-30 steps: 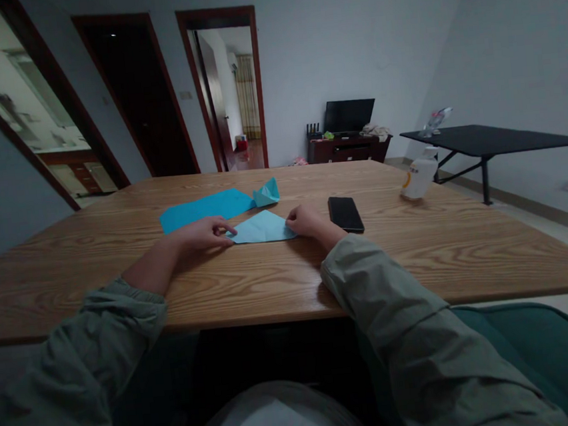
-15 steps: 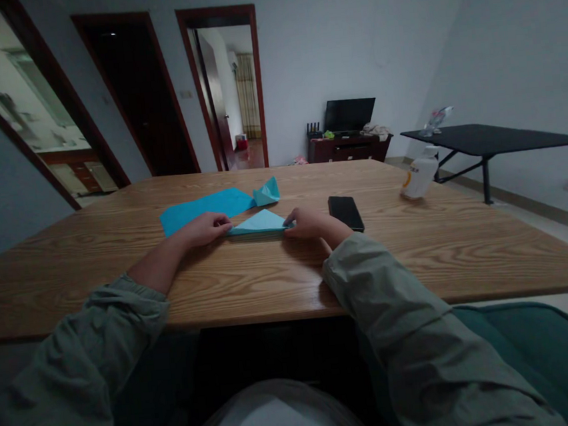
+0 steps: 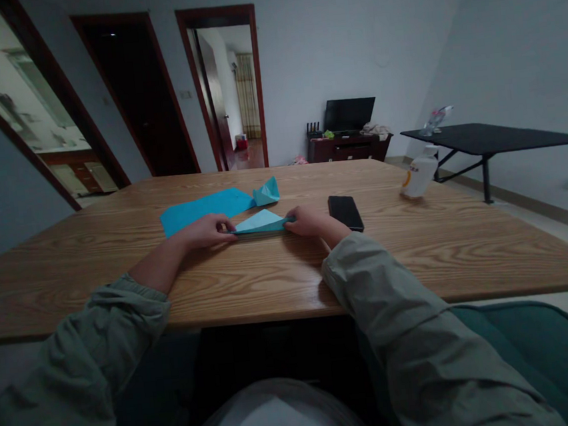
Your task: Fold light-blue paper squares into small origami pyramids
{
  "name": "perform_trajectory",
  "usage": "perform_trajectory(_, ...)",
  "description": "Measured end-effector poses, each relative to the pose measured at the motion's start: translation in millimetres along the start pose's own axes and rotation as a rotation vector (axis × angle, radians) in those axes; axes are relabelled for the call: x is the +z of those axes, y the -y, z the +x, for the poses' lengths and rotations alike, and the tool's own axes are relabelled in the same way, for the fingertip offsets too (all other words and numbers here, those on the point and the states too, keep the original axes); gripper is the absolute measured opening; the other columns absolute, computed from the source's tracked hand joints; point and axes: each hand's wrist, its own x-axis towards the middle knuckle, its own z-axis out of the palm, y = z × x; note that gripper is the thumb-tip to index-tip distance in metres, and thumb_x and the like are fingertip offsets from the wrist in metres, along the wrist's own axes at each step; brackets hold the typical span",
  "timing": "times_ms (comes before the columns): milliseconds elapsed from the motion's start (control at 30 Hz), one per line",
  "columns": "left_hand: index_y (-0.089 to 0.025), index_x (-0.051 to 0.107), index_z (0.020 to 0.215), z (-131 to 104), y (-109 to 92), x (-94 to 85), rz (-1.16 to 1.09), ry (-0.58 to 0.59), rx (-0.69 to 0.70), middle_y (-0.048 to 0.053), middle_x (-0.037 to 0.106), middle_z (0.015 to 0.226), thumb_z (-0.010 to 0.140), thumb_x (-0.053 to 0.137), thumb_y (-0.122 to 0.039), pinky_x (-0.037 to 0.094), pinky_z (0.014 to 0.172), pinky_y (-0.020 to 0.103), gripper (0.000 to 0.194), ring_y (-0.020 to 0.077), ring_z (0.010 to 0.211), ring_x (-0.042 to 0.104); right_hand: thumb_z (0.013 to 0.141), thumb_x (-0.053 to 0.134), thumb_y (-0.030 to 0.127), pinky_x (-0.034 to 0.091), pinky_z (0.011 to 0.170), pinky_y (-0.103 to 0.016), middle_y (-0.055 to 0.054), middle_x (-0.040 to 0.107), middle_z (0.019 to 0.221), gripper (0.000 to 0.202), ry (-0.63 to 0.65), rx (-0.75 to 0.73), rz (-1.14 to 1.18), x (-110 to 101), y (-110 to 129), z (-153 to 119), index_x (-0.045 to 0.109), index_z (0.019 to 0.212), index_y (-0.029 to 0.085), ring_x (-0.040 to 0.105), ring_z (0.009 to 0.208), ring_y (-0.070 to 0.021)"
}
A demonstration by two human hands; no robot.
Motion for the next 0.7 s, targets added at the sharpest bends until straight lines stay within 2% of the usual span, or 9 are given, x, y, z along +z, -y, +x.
perform_trajectory(67,-0.018,0.072,0.089,1,2,0.8,0.022,-0.012,0.008,0.003,0.068,0.078,0.076,0.058,-0.048,0.039,0.060,0.024,0.035,0.0145,0.068,0.057,0.085,0.058,0.028,0.043,0.069,-0.024,-0.007,0.070,0.101,0.032,-0.042,-0.037,0.039,3,-2,1,0.067,0.115,0.019,0.062,0.081,-0.0176)
perform_trajectory(167,-0.018,0.072,0.088,3,6,1.7,0.018,-0.027,0.010,0.003,0.069,0.077,0.079,0.053,-0.047,0.040,0.061,0.025,0.036,0.0149,0.067,0.057,0.083,0.063,0.029,0.045,0.079,-0.026,-0.011,0.066,0.111,0.051,-0.145,-0.061,0.070,8,-7,4,0.054,0.132,0.018,0.062,0.091,-0.0198)
perform_trajectory(267,-0.018,0.072,0.089,3,8,2.1,0.005,-0.024,0.004,0.003,0.069,0.076,0.078,0.053,-0.048,0.040,0.060,0.025,0.037,0.0157,0.067,0.058,0.080,0.067,0.031,0.046,0.083,-0.029,-0.011,0.064,0.113,0.062,-0.227,-0.068,0.113,12,-10,6,0.047,0.137,0.017,0.061,0.093,-0.0198)
perform_trajectory(500,-0.017,0.071,0.088,5,11,2.9,-0.017,-0.018,-0.004,0.003,0.070,0.079,0.076,0.053,-0.050,0.041,0.061,0.025,0.039,0.0160,0.069,0.059,0.078,0.068,0.031,0.047,0.084,-0.029,-0.012,0.064,0.114,0.040,-0.390,-0.069,0.030,8,-10,6,0.066,0.115,0.014,0.062,0.091,-0.0201)
perform_trajectory(600,-0.017,0.071,0.090,5,13,3.4,-0.026,-0.013,-0.024,0.003,0.071,0.079,0.075,0.054,-0.051,0.041,0.061,0.025,0.041,0.0164,0.069,0.059,0.083,0.064,0.033,0.046,0.082,-0.029,-0.012,0.065,0.110,0.035,-0.380,-0.079,-0.038,5,-10,5,0.069,0.112,0.015,0.062,0.090,-0.0205)
perform_trajectory(700,-0.018,0.071,0.090,5,13,3.8,-0.040,-0.013,-0.022,0.003,0.071,0.079,0.075,0.053,-0.050,0.042,0.061,0.026,0.040,0.0166,0.069,0.059,0.088,0.057,0.036,0.045,0.082,-0.029,-0.013,0.067,0.107,0.038,-0.331,-0.086,-0.091,4,-9,6,0.069,0.115,0.014,0.062,0.092,-0.0225)
